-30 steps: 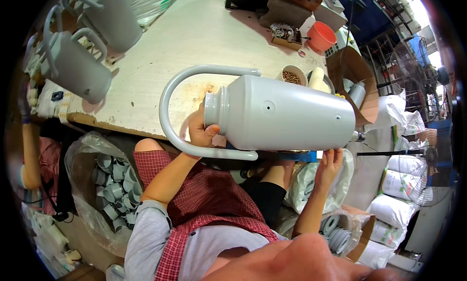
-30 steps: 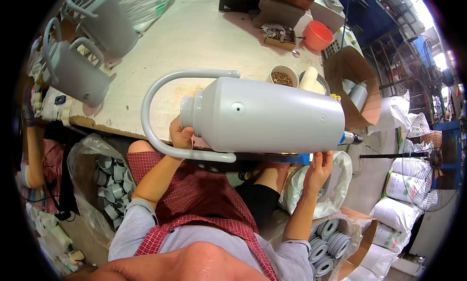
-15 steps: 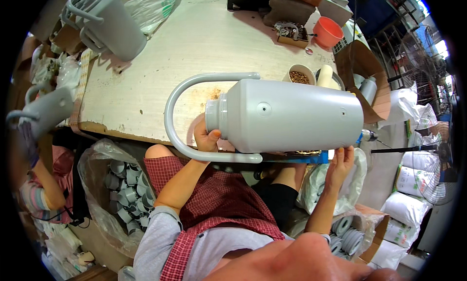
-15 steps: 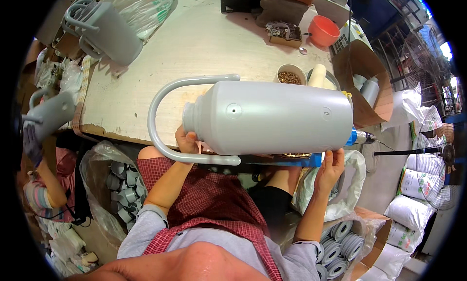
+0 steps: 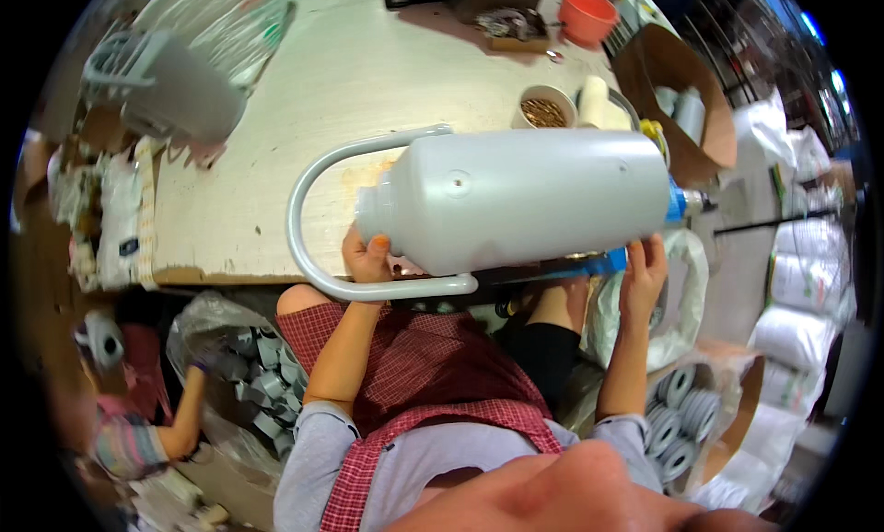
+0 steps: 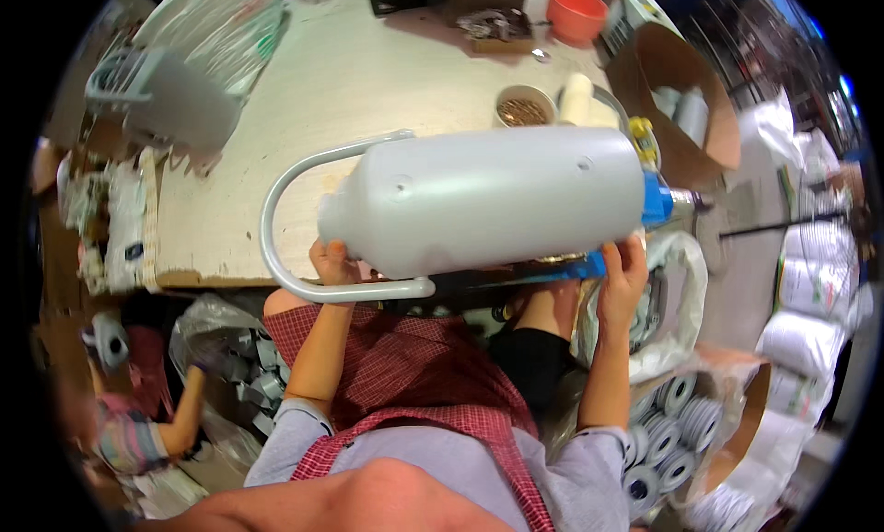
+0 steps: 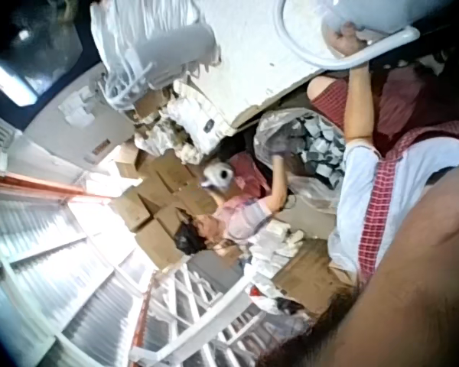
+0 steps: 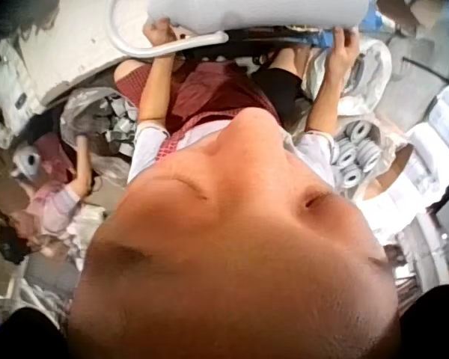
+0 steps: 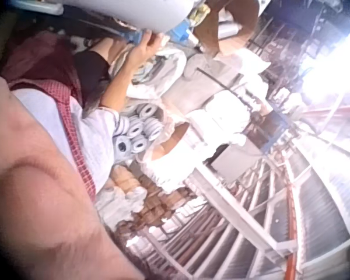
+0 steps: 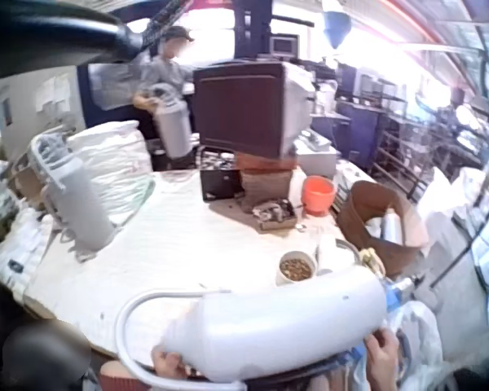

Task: The person assembles gray plastic watering cans by hand. They pick up a can body, insert a nozzle into the spout, and secure it with a cap. The person repeats this process for multiple units, placing finished cans on the table.

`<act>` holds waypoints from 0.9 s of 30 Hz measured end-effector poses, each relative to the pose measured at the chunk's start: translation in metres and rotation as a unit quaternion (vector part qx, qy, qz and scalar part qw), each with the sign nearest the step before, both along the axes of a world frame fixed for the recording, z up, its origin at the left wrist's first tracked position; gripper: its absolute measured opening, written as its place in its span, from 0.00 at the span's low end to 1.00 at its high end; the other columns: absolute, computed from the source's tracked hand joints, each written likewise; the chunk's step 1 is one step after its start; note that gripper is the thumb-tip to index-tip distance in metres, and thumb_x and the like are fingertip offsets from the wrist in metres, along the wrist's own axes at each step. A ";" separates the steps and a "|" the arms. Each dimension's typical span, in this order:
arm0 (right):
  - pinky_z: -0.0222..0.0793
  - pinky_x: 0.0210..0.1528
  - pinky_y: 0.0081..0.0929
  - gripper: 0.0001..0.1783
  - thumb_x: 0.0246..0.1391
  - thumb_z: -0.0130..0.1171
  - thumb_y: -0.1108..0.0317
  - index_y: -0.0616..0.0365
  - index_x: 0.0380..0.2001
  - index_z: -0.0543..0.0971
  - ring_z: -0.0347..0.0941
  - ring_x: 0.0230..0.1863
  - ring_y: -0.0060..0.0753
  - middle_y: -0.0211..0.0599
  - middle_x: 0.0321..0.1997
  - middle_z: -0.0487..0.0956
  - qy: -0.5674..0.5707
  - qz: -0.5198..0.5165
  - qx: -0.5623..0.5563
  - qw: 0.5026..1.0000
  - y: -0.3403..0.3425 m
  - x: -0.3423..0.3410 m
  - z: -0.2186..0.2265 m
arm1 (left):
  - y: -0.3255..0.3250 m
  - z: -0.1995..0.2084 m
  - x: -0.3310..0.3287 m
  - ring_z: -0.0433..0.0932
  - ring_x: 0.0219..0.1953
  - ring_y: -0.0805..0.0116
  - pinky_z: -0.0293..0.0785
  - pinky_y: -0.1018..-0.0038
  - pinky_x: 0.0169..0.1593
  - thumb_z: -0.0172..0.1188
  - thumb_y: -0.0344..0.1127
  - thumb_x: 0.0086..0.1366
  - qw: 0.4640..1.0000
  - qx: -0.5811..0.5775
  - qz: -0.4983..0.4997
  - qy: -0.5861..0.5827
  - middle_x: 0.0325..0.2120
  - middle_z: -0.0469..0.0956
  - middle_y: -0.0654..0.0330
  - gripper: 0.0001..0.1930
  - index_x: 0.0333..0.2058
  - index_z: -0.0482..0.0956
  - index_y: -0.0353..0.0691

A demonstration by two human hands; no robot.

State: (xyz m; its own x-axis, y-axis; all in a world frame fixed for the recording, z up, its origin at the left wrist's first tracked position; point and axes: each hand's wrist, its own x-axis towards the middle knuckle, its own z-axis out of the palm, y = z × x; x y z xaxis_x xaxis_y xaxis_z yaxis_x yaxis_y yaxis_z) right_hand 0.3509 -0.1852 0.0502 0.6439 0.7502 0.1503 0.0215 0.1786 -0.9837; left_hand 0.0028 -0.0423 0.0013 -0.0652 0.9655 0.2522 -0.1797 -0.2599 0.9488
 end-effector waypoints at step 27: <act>0.71 0.42 0.28 0.12 0.56 0.60 0.71 0.62 0.43 0.74 0.77 0.38 0.34 0.38 0.39 0.80 -0.273 -0.393 -0.130 0.868 -0.105 0.193 -0.221 | 0.003 0.010 -0.051 0.75 0.53 0.58 0.75 0.59 0.55 0.47 0.57 0.69 0.964 -0.071 -0.212 -0.145 0.54 0.73 0.51 0.32 0.59 0.65 0.35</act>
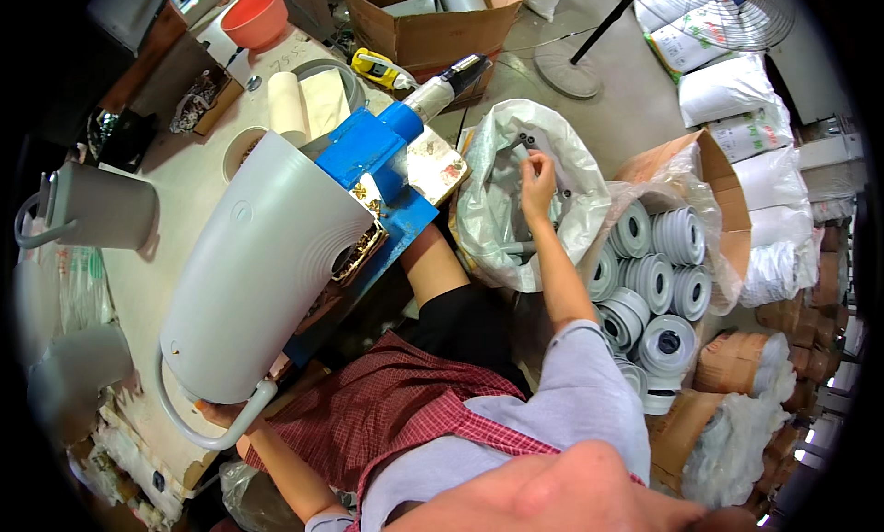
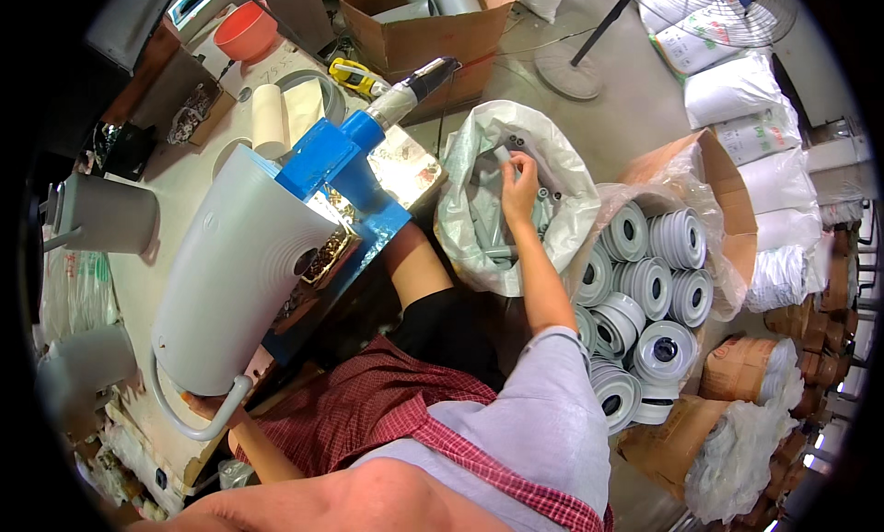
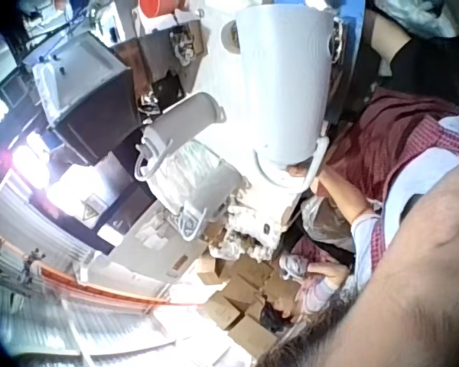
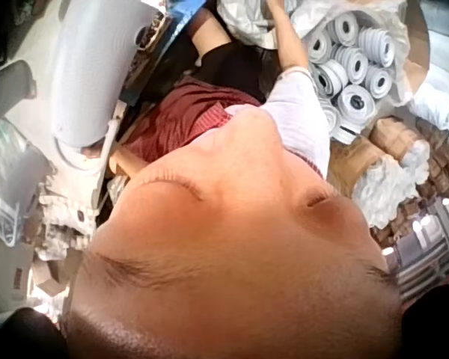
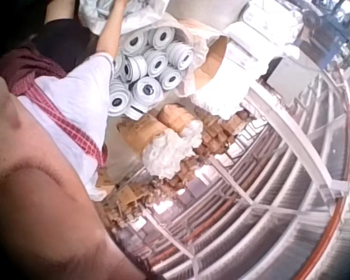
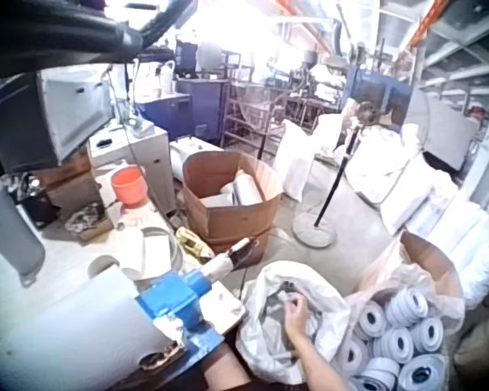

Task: The person assembles gray plastic watering cans by hand. They pick up a can body, insert a nozzle into the spout, and secure it with a cap. The person repeats this process for multiple units, placing finished cans on the table.

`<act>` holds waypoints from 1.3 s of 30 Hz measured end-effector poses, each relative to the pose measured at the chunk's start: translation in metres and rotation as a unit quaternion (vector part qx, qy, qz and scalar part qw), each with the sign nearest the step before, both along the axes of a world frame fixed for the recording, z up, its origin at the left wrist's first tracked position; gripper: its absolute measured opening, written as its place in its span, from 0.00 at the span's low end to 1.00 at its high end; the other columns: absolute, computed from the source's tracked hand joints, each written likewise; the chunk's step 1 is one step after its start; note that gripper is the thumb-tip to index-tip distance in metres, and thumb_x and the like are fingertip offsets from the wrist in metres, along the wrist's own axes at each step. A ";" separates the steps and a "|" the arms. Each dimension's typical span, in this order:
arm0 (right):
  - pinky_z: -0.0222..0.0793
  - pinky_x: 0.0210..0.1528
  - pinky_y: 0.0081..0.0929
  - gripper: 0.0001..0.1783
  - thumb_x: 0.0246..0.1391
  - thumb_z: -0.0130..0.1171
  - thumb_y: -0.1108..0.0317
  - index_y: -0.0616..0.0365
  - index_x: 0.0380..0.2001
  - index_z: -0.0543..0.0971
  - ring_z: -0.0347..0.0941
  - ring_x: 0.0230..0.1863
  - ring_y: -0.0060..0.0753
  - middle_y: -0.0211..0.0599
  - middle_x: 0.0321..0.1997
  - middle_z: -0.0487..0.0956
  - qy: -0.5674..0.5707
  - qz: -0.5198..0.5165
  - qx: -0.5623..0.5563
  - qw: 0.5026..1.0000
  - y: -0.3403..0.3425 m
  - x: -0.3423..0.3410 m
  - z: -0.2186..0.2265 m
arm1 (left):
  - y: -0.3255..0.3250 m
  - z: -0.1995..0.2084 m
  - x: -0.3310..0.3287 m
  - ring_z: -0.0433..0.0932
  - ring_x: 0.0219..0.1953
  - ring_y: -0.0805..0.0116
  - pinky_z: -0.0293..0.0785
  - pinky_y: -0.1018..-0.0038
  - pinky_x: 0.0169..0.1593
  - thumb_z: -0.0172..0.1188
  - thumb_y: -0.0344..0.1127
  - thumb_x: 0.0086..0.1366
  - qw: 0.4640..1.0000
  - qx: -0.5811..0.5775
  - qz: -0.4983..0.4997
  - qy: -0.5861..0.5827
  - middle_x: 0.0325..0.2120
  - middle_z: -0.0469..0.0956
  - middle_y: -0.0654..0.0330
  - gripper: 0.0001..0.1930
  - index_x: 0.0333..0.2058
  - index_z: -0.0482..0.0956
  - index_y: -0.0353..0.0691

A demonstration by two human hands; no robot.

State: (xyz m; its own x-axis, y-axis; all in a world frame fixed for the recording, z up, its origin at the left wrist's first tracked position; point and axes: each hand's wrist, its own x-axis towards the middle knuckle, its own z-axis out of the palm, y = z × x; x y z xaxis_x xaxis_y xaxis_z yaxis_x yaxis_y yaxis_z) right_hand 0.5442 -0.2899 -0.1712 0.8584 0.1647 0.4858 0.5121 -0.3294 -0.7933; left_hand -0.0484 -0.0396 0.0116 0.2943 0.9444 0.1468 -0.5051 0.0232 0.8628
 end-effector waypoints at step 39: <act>0.72 0.29 0.29 0.25 0.34 0.63 0.78 0.52 0.42 0.79 0.74 0.30 0.36 0.33 0.37 0.77 -0.567 0.424 -0.123 0.696 0.150 -0.238 0.418 | 0.025 -0.014 0.042 0.76 0.36 0.61 0.63 0.61 0.53 0.58 0.52 0.63 0.937 0.235 0.170 0.195 0.26 0.80 0.56 0.22 0.31 0.80 0.34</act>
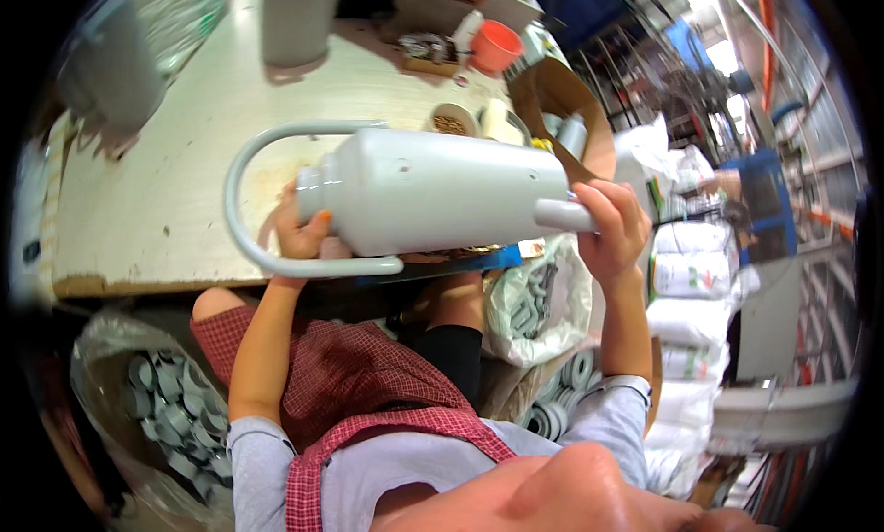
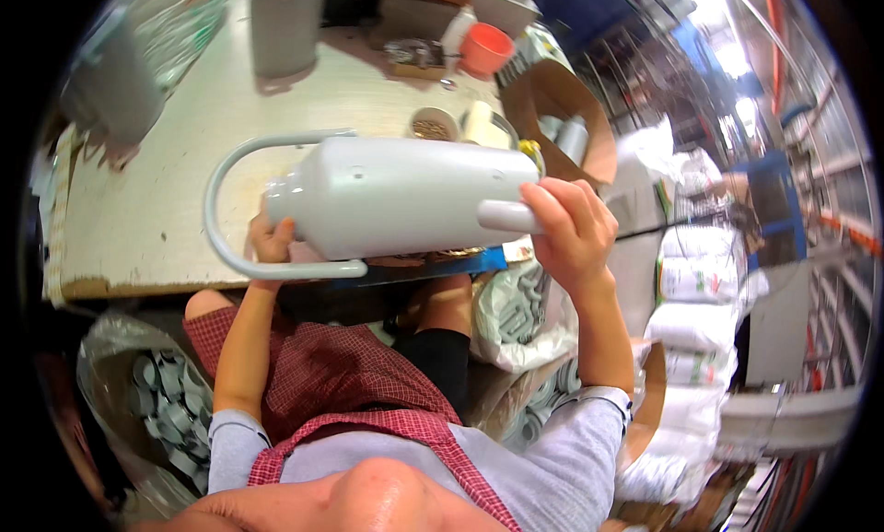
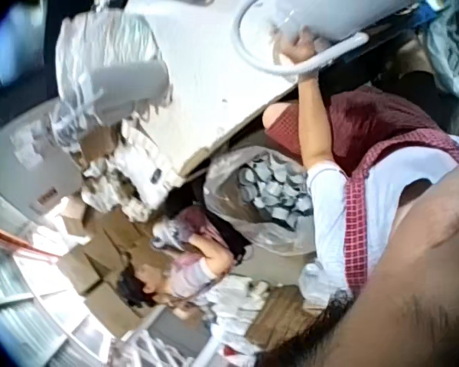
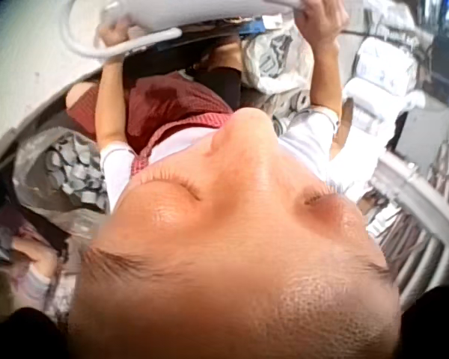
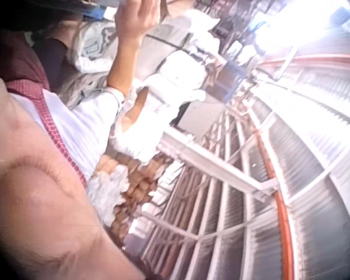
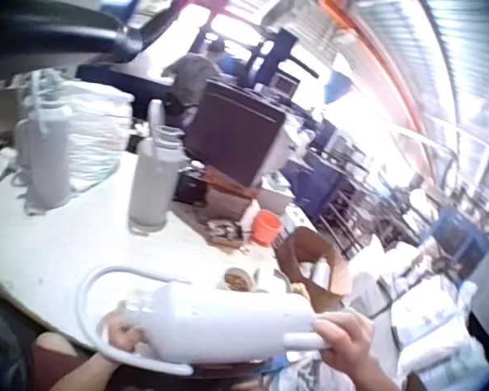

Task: The person assembles gray plastic watering cans by hand. They pick up a can body, insert a nozzle into the spout, and secure it with a cap. The person repeats this process for multiple units, placing finished cans on the table.

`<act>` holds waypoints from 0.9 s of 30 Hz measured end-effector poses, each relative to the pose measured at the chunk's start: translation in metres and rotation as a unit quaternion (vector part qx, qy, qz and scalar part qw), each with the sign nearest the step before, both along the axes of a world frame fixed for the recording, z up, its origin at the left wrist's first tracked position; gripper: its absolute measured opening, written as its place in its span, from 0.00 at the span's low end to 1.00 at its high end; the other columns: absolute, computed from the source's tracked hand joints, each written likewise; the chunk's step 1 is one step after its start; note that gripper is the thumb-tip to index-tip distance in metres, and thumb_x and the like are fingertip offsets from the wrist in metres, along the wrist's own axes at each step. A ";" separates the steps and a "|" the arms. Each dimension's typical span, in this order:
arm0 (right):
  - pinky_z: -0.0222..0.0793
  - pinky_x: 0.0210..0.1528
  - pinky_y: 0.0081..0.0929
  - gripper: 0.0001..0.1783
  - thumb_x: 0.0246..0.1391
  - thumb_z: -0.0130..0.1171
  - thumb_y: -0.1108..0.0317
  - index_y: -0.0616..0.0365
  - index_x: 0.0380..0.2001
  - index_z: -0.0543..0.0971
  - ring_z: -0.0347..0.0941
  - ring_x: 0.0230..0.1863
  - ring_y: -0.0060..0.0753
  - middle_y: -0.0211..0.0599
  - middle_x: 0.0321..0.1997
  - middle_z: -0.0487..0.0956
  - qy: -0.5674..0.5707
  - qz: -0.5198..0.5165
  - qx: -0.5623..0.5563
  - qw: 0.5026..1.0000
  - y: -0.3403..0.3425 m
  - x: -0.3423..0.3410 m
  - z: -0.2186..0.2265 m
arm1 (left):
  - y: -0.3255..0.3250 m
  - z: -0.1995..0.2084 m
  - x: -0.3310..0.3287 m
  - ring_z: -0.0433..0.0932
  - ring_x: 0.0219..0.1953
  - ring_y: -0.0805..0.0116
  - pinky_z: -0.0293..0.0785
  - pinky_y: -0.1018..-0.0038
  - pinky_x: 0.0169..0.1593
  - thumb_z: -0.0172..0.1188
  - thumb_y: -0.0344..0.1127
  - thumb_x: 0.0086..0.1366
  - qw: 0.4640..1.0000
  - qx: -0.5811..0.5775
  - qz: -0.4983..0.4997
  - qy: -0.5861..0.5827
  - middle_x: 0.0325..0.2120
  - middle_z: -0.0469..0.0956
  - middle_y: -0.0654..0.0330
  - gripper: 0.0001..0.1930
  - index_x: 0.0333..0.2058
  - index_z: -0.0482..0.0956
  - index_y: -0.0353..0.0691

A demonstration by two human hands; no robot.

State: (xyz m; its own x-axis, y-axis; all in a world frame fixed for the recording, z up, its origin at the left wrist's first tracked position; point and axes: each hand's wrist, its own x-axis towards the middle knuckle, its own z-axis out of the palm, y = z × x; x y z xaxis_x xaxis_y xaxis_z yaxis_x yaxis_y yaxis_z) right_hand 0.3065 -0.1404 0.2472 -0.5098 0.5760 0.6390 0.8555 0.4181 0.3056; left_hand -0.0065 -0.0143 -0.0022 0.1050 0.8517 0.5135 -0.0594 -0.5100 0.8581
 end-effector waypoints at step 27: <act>0.72 0.34 0.30 0.19 0.53 0.64 0.64 0.55 0.48 0.77 0.76 0.28 0.35 0.38 0.37 0.80 0.028 0.028 -0.353 0.935 0.098 -0.092 0.029 | 0.000 0.032 -0.004 0.76 0.33 0.53 0.64 0.57 0.54 0.62 0.49 0.60 0.992 0.117 0.030 0.045 0.23 0.77 0.53 0.20 0.27 0.78 0.35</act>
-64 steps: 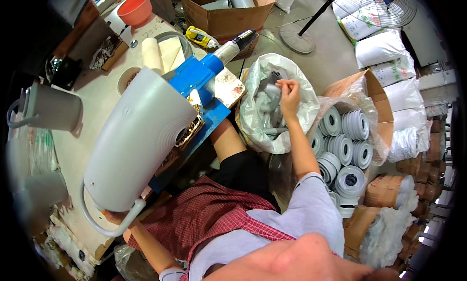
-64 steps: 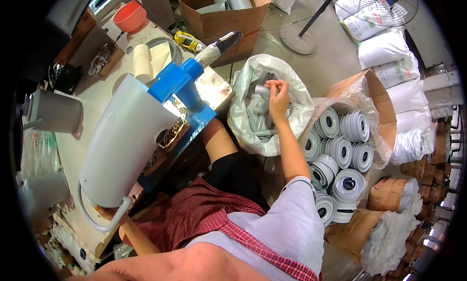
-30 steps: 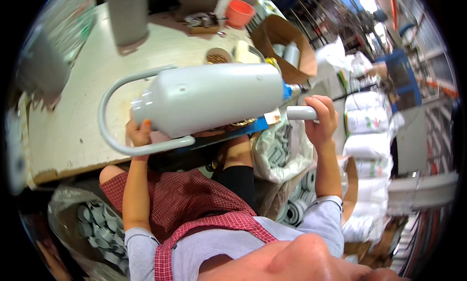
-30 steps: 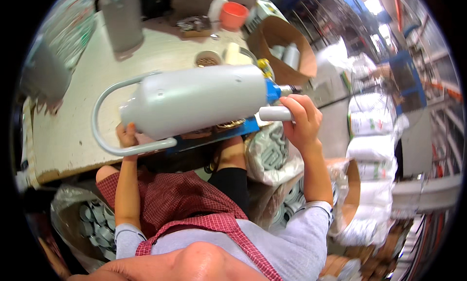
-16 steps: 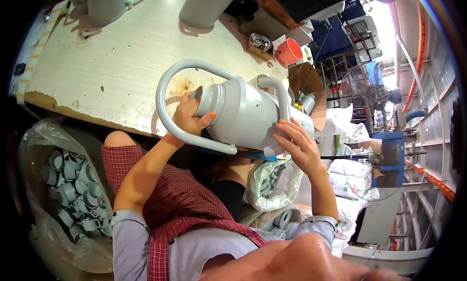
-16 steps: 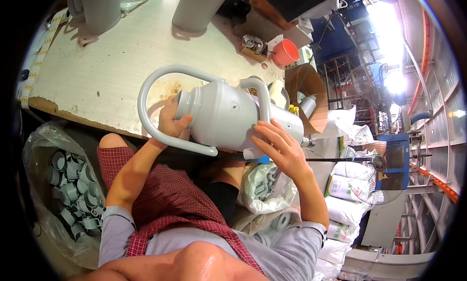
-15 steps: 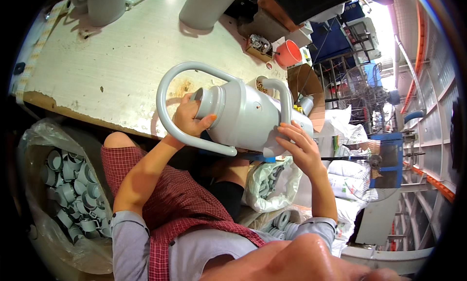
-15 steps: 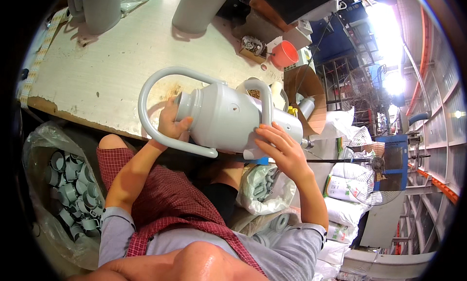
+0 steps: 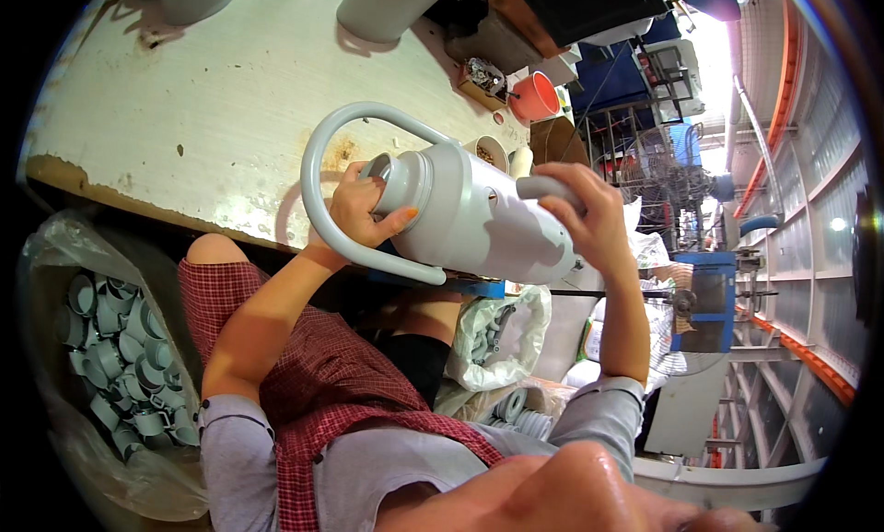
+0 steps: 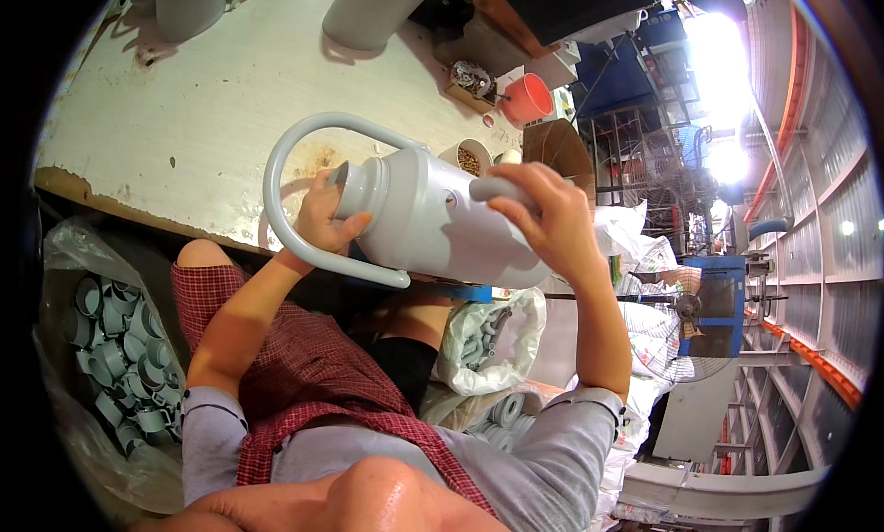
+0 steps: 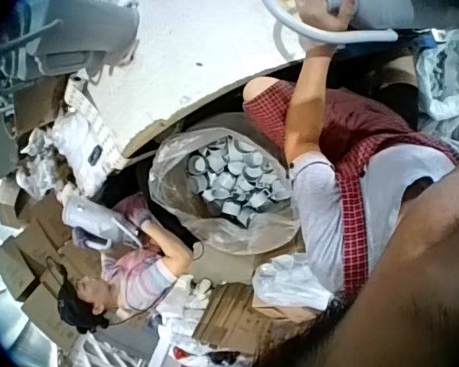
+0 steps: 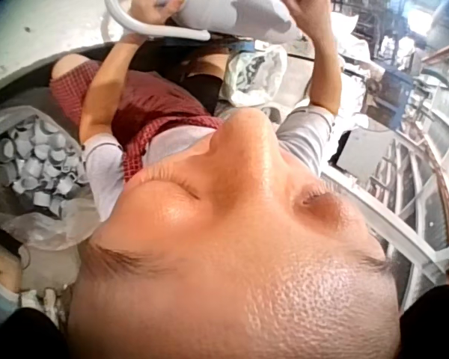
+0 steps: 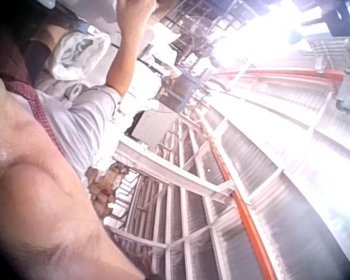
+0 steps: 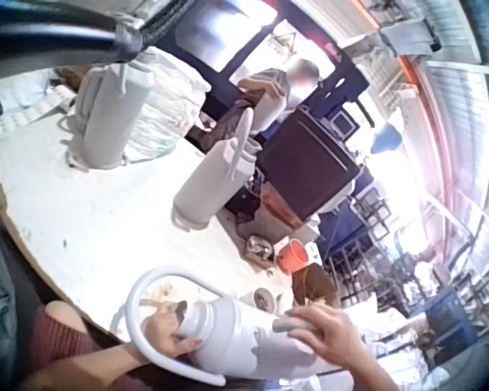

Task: The person assembles gray plastic watering cans by hand. They pick up a can body, insert a nozzle into the spout, and secure it with a cap. The person repeats this process for multiple units, placing finished cans on the table.

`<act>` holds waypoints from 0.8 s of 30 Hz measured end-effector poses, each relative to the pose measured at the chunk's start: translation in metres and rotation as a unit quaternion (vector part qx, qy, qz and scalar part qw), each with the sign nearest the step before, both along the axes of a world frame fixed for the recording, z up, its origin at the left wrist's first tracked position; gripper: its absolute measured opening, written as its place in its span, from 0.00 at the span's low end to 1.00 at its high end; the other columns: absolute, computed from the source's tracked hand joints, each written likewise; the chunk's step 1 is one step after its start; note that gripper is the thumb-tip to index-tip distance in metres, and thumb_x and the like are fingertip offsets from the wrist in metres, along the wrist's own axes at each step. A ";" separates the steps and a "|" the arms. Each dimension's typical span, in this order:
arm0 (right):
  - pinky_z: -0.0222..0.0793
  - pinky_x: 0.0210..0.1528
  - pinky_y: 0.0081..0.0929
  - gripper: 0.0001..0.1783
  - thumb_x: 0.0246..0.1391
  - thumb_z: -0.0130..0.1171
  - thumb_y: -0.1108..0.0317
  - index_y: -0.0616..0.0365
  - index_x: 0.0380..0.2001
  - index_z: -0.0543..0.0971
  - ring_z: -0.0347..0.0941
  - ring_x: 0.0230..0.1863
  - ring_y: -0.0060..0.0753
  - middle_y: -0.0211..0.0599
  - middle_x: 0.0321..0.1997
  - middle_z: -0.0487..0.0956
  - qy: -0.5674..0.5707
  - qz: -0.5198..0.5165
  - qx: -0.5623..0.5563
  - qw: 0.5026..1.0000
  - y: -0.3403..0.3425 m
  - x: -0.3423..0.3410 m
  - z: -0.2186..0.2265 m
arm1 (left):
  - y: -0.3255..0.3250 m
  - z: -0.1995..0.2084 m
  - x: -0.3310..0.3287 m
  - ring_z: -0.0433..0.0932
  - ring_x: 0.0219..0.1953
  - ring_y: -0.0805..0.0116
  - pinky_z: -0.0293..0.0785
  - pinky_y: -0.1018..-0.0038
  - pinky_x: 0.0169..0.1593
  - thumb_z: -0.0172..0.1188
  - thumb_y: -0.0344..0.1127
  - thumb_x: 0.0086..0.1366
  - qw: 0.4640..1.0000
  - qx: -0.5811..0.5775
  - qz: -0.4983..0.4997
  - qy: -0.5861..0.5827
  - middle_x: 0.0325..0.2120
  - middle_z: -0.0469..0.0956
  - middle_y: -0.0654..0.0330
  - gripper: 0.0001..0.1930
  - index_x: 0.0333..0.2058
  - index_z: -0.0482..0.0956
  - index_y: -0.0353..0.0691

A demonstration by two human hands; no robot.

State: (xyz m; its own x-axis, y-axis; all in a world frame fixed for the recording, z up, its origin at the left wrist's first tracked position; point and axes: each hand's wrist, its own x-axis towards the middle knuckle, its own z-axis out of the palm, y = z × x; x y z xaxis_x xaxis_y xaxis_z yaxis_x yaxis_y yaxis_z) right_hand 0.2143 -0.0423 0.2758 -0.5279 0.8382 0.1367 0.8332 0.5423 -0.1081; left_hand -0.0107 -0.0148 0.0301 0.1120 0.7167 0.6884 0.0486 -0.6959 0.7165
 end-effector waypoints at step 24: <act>0.74 0.33 0.36 0.19 0.53 0.65 0.55 0.50 0.44 0.78 0.79 0.32 0.46 0.38 0.37 0.81 -0.063 -0.047 -0.079 0.994 0.004 -0.012 -0.020 | 0.003 -0.004 0.004 0.76 0.27 0.55 0.67 0.59 0.51 0.65 0.49 0.57 1.000 0.015 0.014 -0.018 0.18 0.75 0.55 0.20 0.23 0.78 0.33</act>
